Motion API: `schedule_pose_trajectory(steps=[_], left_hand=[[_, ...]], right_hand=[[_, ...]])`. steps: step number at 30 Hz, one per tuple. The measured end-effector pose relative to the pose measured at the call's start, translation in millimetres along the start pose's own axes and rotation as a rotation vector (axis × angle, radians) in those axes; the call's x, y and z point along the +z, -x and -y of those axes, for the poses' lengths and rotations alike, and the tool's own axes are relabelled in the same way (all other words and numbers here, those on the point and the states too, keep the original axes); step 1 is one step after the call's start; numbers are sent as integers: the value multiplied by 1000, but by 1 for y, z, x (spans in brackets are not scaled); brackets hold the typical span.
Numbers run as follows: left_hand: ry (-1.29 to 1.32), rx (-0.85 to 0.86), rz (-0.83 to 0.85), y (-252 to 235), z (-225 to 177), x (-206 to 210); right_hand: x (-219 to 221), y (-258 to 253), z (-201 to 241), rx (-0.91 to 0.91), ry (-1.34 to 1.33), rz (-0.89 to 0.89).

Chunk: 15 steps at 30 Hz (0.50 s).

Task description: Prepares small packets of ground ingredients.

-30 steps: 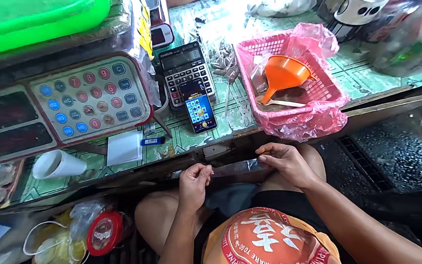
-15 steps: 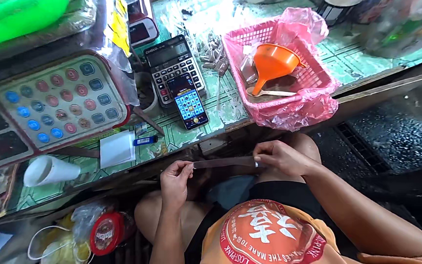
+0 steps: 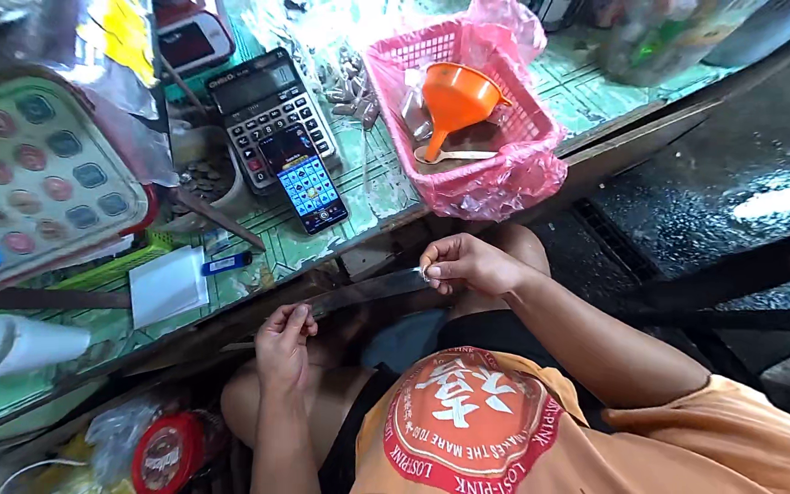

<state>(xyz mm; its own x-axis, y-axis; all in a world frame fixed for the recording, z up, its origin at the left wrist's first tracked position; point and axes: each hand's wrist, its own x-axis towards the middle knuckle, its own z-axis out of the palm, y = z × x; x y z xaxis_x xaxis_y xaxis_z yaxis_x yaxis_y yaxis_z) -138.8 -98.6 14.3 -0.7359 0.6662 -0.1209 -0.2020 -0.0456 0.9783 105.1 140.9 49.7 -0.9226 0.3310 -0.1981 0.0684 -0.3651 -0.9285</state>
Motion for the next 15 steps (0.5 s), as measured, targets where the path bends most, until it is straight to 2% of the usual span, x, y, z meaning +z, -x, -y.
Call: schedule_pose_trajectory(steps=[6, 11, 15], left_hand=[[27, 11, 42, 5, -1, -1], [4, 10, 96, 12, 2, 0], [-144, 19, 150, 20, 9, 12]], right_hand=[[4, 10, 5, -50, -16, 31], [8, 26, 10, -75, -27, 137], [17, 45, 13, -89, -12, 187]])
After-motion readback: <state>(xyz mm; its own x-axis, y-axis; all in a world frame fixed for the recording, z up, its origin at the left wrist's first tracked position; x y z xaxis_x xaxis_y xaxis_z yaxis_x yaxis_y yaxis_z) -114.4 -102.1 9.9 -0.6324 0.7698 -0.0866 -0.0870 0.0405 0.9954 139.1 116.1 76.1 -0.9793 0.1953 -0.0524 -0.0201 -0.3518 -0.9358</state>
